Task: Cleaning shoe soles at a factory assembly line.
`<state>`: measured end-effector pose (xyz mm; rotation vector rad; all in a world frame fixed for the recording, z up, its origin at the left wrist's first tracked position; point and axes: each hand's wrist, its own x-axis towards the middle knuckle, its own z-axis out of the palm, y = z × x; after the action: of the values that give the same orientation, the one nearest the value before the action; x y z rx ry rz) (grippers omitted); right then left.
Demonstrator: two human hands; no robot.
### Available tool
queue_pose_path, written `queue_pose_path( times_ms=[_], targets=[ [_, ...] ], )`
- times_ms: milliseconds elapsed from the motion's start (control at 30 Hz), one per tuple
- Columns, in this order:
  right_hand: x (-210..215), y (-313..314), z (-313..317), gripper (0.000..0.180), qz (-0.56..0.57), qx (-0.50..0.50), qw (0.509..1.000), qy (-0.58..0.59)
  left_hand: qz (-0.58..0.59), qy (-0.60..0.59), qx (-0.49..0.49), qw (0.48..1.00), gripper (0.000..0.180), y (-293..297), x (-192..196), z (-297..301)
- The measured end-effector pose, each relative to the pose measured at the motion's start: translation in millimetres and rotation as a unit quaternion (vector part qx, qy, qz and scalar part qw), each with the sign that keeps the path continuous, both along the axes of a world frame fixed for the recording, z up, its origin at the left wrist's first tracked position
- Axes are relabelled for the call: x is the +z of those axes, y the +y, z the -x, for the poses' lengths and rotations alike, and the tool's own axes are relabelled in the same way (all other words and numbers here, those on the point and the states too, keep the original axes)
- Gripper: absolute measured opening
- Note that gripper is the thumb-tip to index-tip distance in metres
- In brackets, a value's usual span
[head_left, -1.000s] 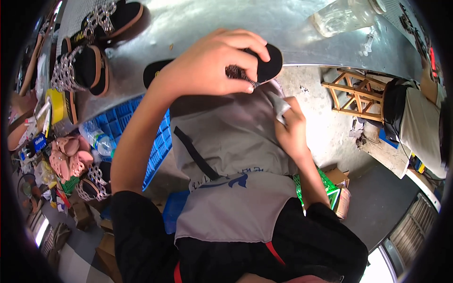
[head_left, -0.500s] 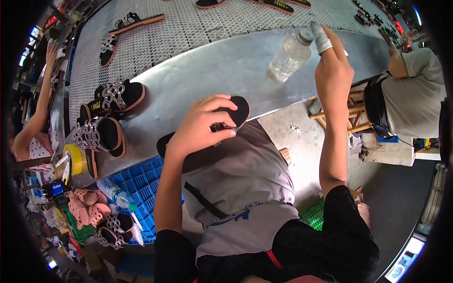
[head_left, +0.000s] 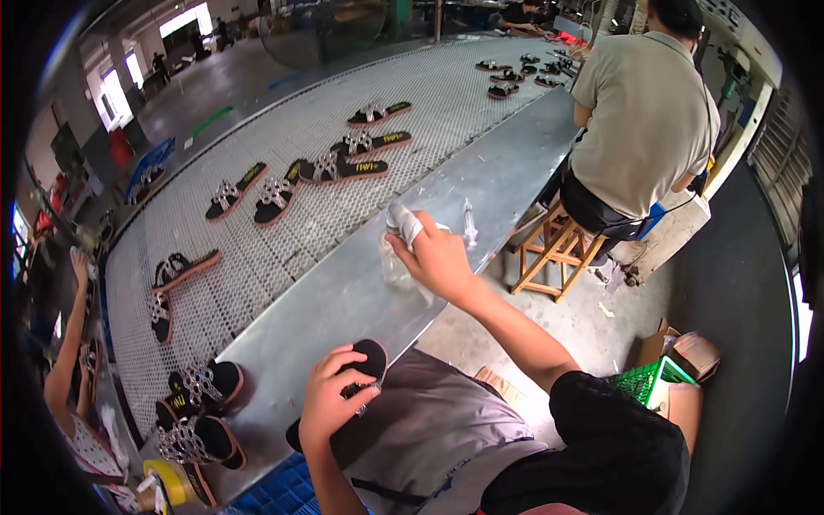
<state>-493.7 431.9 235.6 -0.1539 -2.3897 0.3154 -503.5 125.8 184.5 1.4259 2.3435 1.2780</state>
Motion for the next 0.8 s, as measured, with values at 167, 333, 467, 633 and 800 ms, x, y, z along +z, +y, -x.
queue_pose_path(
  times_ms=[167, 333, 467, 633, 800],
  targets=[
    [-2.8, 11.3, 4.3, 0.045, 0.049, -0.022, 0.998, 0.020, -0.004, 0.007, -0.003, 1.000, 0.020, 0.4, 1.1, 1.9],
    [-51.6, 66.9, 12.9, 0.034, 0.482, -0.055, 0.845, 0.226, -0.008, 0.011, -0.003, 1.000, 0.020, 5.0, 1.0, 6.4],
    [-58.8, 101.4, -1.5, 0.027, 0.691, 0.000, 0.616, 0.378, -0.013, 0.012, -0.009, 1.000, 0.021, 9.7, -1.0, 9.7],
    [-53.2, 128.0, -4.1, 0.025, 0.671, -0.042, 0.639, 0.375, -0.002, 0.002, -0.002, 1.000, 0.020, 7.7, 0.3, 6.0],
    [-15.4, 122.1, 1.0, 0.035, 0.142, -0.109, 0.949, 0.261, 0.002, 0.011, -0.020, 1.000, 0.017, 12.0, 5.5, 1.4]
  ],
)
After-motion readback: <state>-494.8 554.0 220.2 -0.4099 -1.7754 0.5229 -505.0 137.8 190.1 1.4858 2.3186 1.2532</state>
